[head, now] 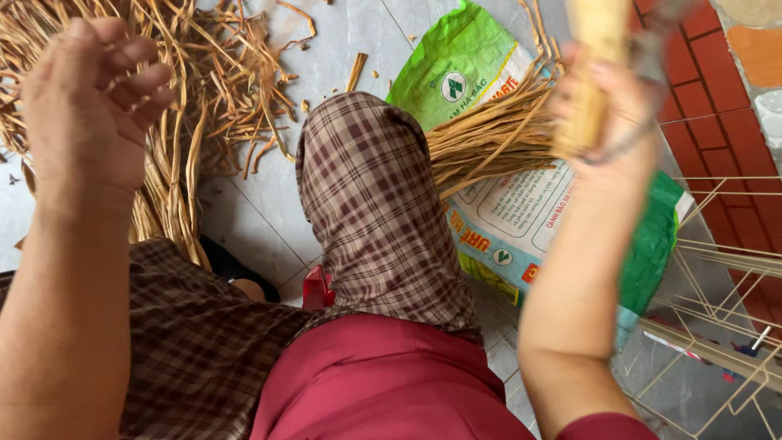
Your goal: The person sits on the floor and uses scissors to cut a bundle of dried, light-brown plant stems into shorter pieces. They hold the stems in their left hand and repeatedly snip them with the scissors in their right hand, dropping the cut pieces onto a growing pile on the floor.
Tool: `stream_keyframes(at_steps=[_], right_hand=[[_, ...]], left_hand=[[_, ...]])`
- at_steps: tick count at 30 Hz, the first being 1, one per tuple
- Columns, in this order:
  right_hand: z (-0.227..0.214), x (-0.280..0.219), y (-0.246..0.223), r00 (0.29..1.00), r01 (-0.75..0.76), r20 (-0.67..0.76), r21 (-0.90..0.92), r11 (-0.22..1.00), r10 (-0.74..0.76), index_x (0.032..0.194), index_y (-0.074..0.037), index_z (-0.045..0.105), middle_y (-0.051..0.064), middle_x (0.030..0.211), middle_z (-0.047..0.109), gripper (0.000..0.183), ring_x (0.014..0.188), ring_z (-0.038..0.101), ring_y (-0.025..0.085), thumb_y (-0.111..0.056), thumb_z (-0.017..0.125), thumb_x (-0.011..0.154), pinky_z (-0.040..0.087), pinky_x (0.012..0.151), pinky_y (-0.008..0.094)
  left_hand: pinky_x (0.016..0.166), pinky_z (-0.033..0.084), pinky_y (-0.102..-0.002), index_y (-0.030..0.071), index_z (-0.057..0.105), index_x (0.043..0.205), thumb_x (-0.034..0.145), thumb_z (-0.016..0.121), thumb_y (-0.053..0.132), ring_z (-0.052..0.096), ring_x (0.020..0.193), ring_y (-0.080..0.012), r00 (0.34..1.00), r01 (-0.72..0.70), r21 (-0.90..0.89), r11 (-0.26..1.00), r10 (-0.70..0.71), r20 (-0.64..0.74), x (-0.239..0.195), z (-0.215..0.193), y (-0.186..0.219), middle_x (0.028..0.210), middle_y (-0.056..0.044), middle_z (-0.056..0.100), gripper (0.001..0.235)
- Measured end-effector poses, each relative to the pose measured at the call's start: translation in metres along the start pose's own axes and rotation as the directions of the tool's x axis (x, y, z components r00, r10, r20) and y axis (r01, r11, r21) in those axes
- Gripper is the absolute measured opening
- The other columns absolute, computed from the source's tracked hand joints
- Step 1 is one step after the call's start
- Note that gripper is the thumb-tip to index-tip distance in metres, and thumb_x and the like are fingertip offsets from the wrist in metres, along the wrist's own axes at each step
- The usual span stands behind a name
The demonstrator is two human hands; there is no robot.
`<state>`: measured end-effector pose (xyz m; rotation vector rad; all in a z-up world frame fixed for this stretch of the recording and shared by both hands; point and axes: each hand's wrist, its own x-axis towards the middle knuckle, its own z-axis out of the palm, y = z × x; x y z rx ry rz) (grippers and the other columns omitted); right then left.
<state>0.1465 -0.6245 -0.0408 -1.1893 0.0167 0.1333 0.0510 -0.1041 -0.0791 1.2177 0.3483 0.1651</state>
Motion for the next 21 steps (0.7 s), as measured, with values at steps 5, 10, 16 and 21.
stream_keyframes(at_steps=[5, 10, 16, 21], right_hand=[[-0.163, -0.049, -0.03, 0.776, 0.349, -0.512, -0.135, 0.927, -0.367, 0.131, 0.008, 0.058, 0.023, 0.109, 0.069, 0.05, 0.087, 0.067, 0.028, -0.002, 0.076, 0.086, 0.057, 0.071, 0.038], [-0.227, -0.025, 0.042, 0.468, 0.565, -0.589, -0.373, 0.735, -0.659, 0.114, -0.005, 0.05, 0.014, 0.104, 0.064, 0.059, 0.086, 0.07, 0.028, 0.008, 0.077, 0.063, 0.065, 0.08, 0.046], [-0.195, -0.001, 0.245, 0.667, -0.043, -0.706, -0.354, 0.934, -0.238, 0.113, 0.004, 0.055, 0.021, 0.102, 0.062, 0.032, 0.084, 0.061, 0.033, 0.002, 0.071, 0.085, 0.052, 0.073, 0.048], [-0.111, -0.018, 0.318, 0.794, -0.546, -0.598, -0.623, 0.56, 0.108, 0.118, 0.003, 0.063, 0.019, 0.107, 0.069, 0.032, 0.091, 0.065, 0.03, -0.014, 0.068, 0.092, 0.052, 0.078, 0.044]], left_hand=[[0.086, 0.055, -0.032, 0.006, 0.06, 0.12, 0.126, 0.049, 0.022, 0.063, 0.093, -0.0166, 0.994, 0.01, -0.143, 0.99, -0.025, -0.106, 0.016, -0.046, -0.023, 0.103, -0.005, 0.063, 0.02], [0.084, 0.055, -0.031, 0.008, 0.061, 0.12, 0.12, 0.053, 0.018, 0.065, 0.093, -0.016, 0.989, -0.009, -0.138, 0.99, -0.012, -0.149, 0.014, -0.058, -0.033, 0.103, -0.003, 0.064, 0.013], [0.071, 0.046, -0.029, 0.008, 0.059, 0.112, 0.119, 0.059, 0.02, 0.057, 0.081, -0.0145, 0.982, -0.111, -0.084, 0.99, 0.096, -0.16, 0.002, -0.067, -0.035, 0.092, -0.002, 0.057, 0.013], [0.065, 0.048, -0.031, 0.014, 0.055, 0.119, 0.11, 0.067, 0.024, 0.06, 0.075, -0.0164, 0.946, -0.132, -0.222, 0.966, 0.056, -0.319, 0.012, -0.102, -0.042, 0.098, -0.005, 0.065, 0.018]])
